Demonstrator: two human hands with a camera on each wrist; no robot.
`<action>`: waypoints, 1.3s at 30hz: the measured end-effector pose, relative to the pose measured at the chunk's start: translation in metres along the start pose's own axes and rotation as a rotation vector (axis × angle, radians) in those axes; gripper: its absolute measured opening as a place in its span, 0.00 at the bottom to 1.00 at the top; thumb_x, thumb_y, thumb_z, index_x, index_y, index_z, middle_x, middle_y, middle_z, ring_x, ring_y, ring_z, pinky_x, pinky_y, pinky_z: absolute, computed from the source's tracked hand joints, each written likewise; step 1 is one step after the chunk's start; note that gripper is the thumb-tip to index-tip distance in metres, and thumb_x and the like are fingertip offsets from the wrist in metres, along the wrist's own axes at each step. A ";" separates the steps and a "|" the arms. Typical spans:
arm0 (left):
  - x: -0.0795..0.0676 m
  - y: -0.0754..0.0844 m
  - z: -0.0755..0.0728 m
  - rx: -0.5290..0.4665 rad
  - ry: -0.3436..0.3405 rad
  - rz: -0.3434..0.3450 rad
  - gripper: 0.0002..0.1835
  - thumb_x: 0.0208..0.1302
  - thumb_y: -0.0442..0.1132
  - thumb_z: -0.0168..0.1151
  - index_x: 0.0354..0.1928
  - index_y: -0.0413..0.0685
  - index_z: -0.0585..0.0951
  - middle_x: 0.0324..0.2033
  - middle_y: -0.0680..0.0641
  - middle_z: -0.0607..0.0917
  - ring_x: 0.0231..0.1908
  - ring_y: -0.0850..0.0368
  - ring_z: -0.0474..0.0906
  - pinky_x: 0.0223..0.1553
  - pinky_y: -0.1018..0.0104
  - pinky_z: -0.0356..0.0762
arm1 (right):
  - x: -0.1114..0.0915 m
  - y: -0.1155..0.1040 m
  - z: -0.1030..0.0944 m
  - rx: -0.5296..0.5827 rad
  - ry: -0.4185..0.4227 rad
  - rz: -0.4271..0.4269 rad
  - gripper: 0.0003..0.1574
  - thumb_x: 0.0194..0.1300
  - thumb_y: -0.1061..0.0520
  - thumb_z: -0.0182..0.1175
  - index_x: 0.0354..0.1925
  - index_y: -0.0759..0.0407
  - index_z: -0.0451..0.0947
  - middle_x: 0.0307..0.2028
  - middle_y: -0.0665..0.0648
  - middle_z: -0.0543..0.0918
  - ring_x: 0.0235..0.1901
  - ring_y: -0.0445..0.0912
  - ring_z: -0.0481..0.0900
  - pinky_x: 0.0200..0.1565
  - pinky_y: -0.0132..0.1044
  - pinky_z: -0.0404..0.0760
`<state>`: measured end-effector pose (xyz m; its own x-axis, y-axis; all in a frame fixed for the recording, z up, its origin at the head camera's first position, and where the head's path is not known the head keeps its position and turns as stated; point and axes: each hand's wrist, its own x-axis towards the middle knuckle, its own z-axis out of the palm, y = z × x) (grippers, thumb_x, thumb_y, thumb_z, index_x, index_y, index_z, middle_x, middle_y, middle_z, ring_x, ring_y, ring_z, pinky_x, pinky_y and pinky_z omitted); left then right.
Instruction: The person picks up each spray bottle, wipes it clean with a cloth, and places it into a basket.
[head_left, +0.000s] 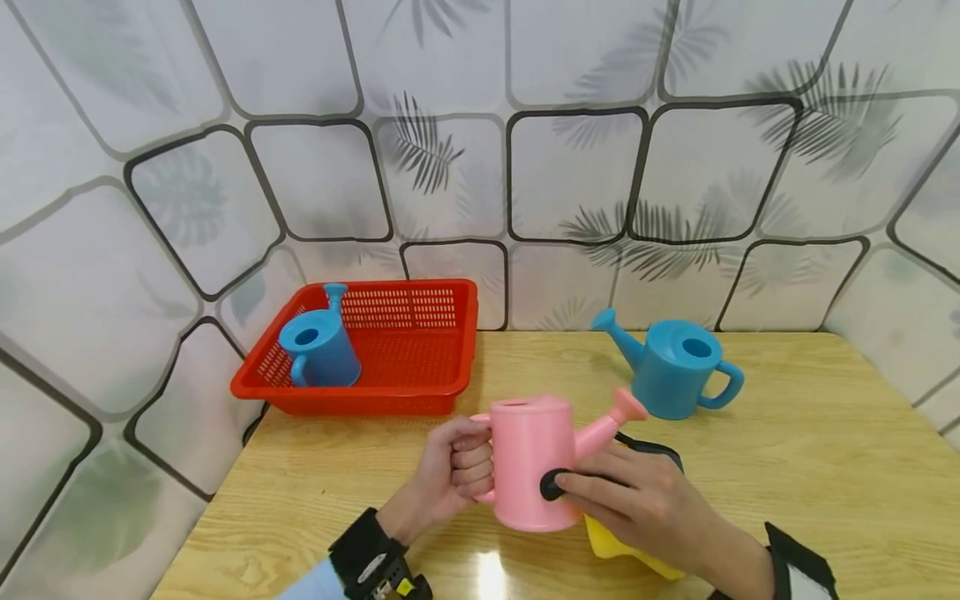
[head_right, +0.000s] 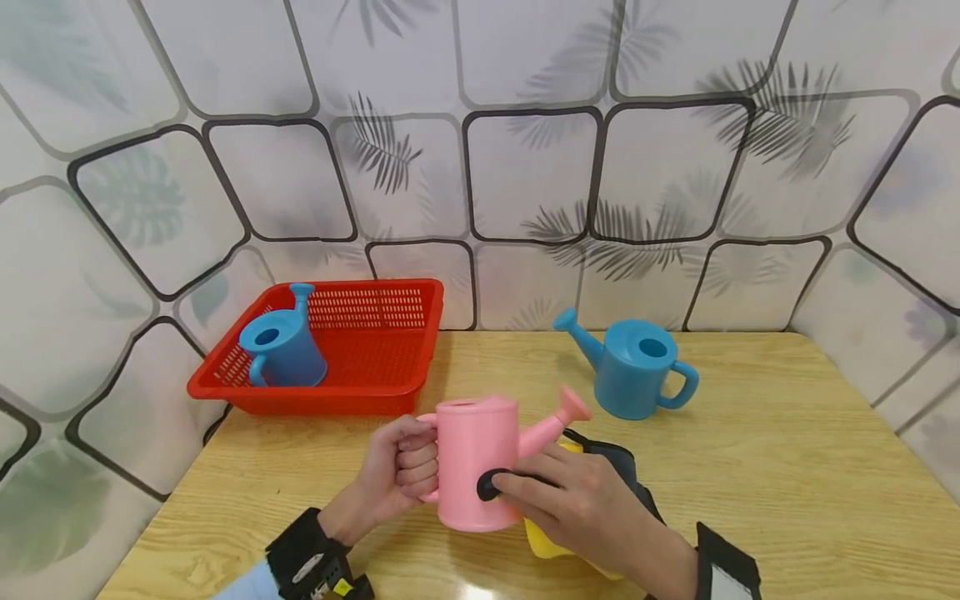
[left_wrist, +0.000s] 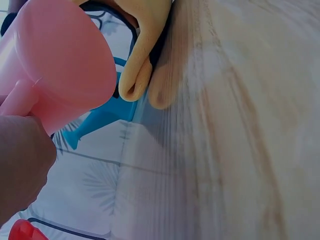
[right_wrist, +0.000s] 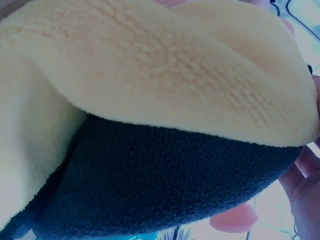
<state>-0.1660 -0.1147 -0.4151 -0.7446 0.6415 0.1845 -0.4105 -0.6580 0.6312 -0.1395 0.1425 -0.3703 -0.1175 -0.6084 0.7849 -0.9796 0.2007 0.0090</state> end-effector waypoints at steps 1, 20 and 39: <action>0.000 -0.001 0.000 0.003 -0.001 -0.001 0.21 0.68 0.37 0.41 0.15 0.52 0.54 0.09 0.56 0.51 0.07 0.65 0.45 0.10 0.72 0.36 | 0.000 0.001 0.000 -0.016 0.004 0.011 0.16 0.71 0.50 0.56 0.42 0.58 0.86 0.34 0.53 0.86 0.32 0.44 0.81 0.30 0.38 0.86; 0.000 -0.011 0.004 0.088 0.021 -0.007 0.21 0.66 0.37 0.41 0.14 0.54 0.55 0.08 0.58 0.52 0.08 0.67 0.47 0.10 0.71 0.37 | -0.001 0.003 0.002 -0.184 0.129 0.237 0.26 0.71 0.44 0.54 0.38 0.62 0.88 0.27 0.53 0.89 0.23 0.41 0.83 0.20 0.33 0.85; -0.002 -0.012 0.007 0.151 0.032 0.045 0.21 0.68 0.37 0.40 0.14 0.54 0.55 0.09 0.58 0.53 0.08 0.65 0.47 0.10 0.69 0.37 | -0.003 0.008 0.002 -0.149 0.197 0.416 0.22 0.66 0.46 0.59 0.43 0.64 0.85 0.34 0.59 0.90 0.30 0.46 0.87 0.23 0.38 0.87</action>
<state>-0.1556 -0.1050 -0.4178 -0.7778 0.5983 0.1924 -0.2943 -0.6172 0.7297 -0.1469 0.1442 -0.3734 -0.4471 -0.2994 0.8429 -0.8206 0.5124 -0.2532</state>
